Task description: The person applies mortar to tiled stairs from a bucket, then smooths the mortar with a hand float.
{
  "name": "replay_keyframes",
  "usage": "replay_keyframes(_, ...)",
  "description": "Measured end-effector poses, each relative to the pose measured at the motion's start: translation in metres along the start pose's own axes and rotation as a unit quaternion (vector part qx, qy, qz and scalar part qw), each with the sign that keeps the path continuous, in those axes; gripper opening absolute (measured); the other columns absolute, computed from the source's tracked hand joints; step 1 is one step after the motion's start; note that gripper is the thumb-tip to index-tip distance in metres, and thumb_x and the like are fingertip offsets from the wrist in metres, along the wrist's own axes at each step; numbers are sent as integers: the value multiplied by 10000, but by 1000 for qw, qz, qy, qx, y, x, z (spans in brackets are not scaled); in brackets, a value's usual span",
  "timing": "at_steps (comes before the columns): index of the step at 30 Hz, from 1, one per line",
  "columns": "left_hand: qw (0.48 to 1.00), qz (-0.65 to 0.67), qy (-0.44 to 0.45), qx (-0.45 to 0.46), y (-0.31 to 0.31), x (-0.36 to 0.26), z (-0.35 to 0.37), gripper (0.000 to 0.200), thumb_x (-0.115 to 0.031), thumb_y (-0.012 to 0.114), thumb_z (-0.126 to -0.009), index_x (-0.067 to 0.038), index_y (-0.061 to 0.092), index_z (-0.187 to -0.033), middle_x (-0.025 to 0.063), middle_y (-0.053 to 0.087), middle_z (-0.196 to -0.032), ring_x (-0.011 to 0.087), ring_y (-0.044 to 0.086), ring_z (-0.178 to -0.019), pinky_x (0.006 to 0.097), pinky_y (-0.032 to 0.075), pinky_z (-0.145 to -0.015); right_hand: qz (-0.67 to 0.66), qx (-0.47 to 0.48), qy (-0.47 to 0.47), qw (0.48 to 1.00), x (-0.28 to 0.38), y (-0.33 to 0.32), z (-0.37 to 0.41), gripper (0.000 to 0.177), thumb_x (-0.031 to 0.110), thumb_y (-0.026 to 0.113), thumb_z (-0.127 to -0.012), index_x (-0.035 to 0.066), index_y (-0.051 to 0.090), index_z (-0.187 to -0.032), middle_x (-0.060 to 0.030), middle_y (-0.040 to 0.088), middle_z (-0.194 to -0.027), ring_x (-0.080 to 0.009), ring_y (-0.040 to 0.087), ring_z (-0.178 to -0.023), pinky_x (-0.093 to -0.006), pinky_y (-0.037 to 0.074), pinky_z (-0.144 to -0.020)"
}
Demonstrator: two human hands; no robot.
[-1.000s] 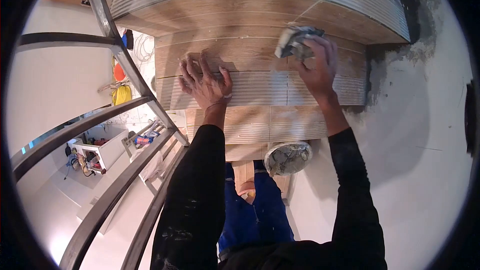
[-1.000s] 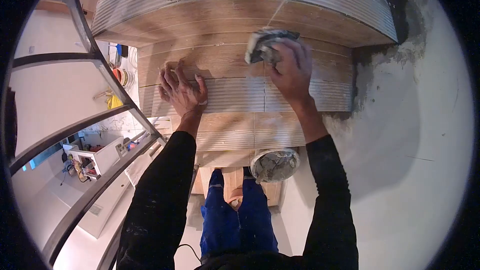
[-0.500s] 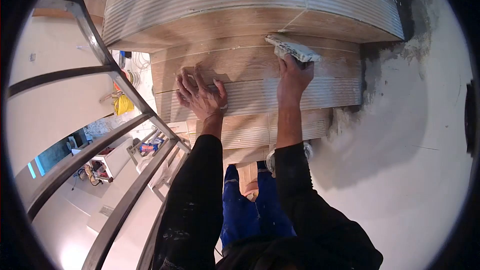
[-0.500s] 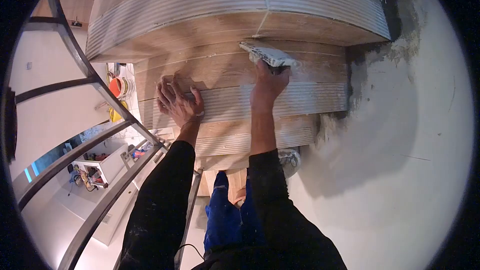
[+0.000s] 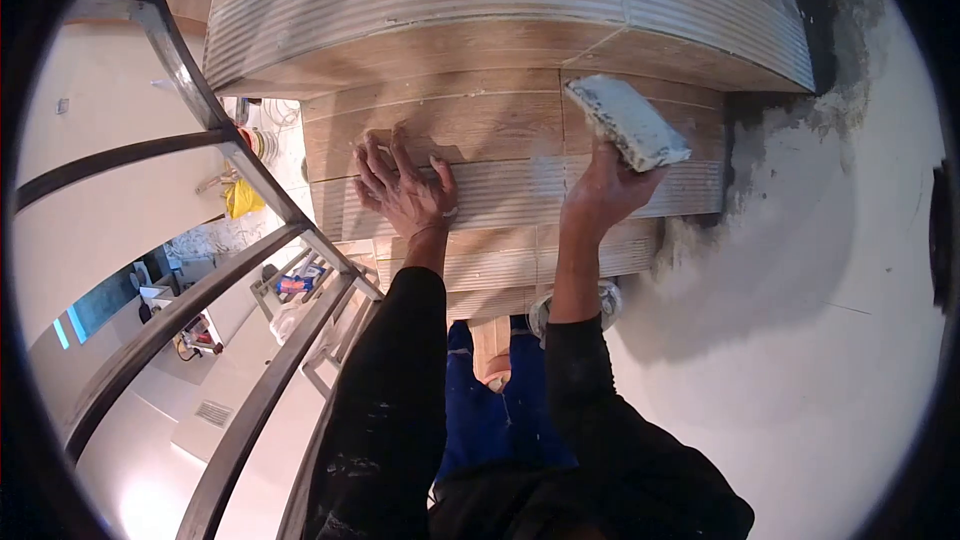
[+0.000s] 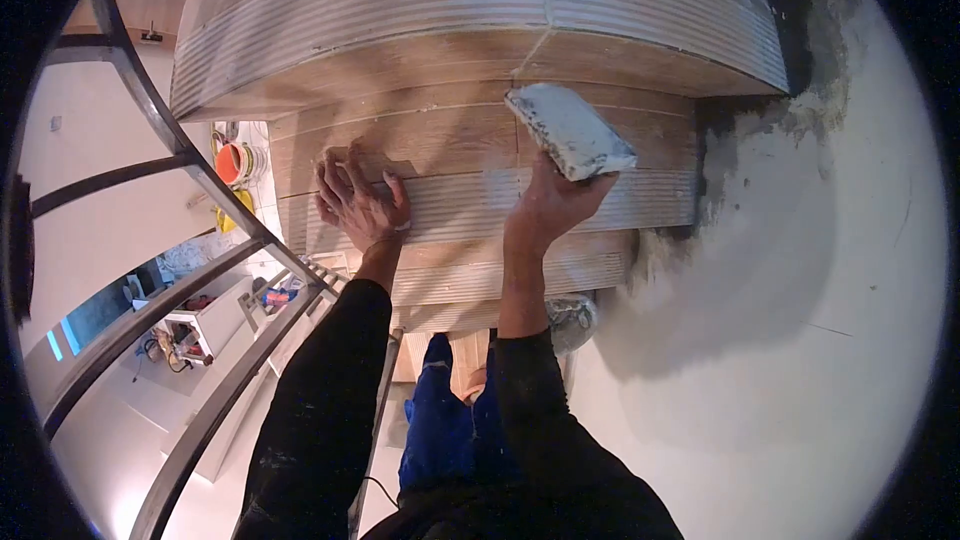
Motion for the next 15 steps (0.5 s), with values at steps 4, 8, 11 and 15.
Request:
replay_keyframes(4, 1000, -18, 7, -2, -5, -4, -1, 760, -426, 670, -858, -219, 469, -1561, 154, 353, -1644, 389, 265, -1544, 614, 176, -1209, 46, 38, 18, 998, -15, -5, 10, 527, -92, 722, -890, -37, 505, -1368, -136, 611, -1327, -198, 604, -1183, -328, 503, -1018)
replay_keyframes(8, 1000, -29, 9, 5, -4, -3, 0, 757, -417, 668, -860, -208, 470, -1559, 156, 352, -1642, 387, 260, -1548, 614, 179, -1208, 69, 26, 46, 996, -31, 11, 8, 406, -73, 749, -887, -48, 601, -1264, -111, 670, -1209, -176, 628, -1091, -311, 514, -954)
replay_keyframes(11, 999, -33, 11, 7, -3, -3, 0, 752, -413, 665, -861, -210, 470, -1558, 158, 352, -1641, 389, 256, -1548, 618, 181, -1207, 55, 5, 71, 996, -40, 26, 4, 361, -52, 765, -882, -52, 640, -1221, -88, 697, -1144, -165, 642, -1025, -306, 518, -913)
replay_keyframes(15, 999, -25, 3, 22, 0, -1, -1, 768, -434, 638, -851, -204, 465, -1563, 163, 313, -1671, 407, 210, -1566, 644, 151, -1213, 89, -30, 64, 993, -46, 48, -9, 298, 3, 775, -882, -58, 678, -1157, -81, 717, -1076, -159, 656, -975, -299, 524, -880)
Point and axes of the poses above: each hand's wrist, its own z-axis away from the middle knuckle, its own y-axis out of the palm, x = y × z, the point moved 5 cm from there along -z, towards the middle knuckle
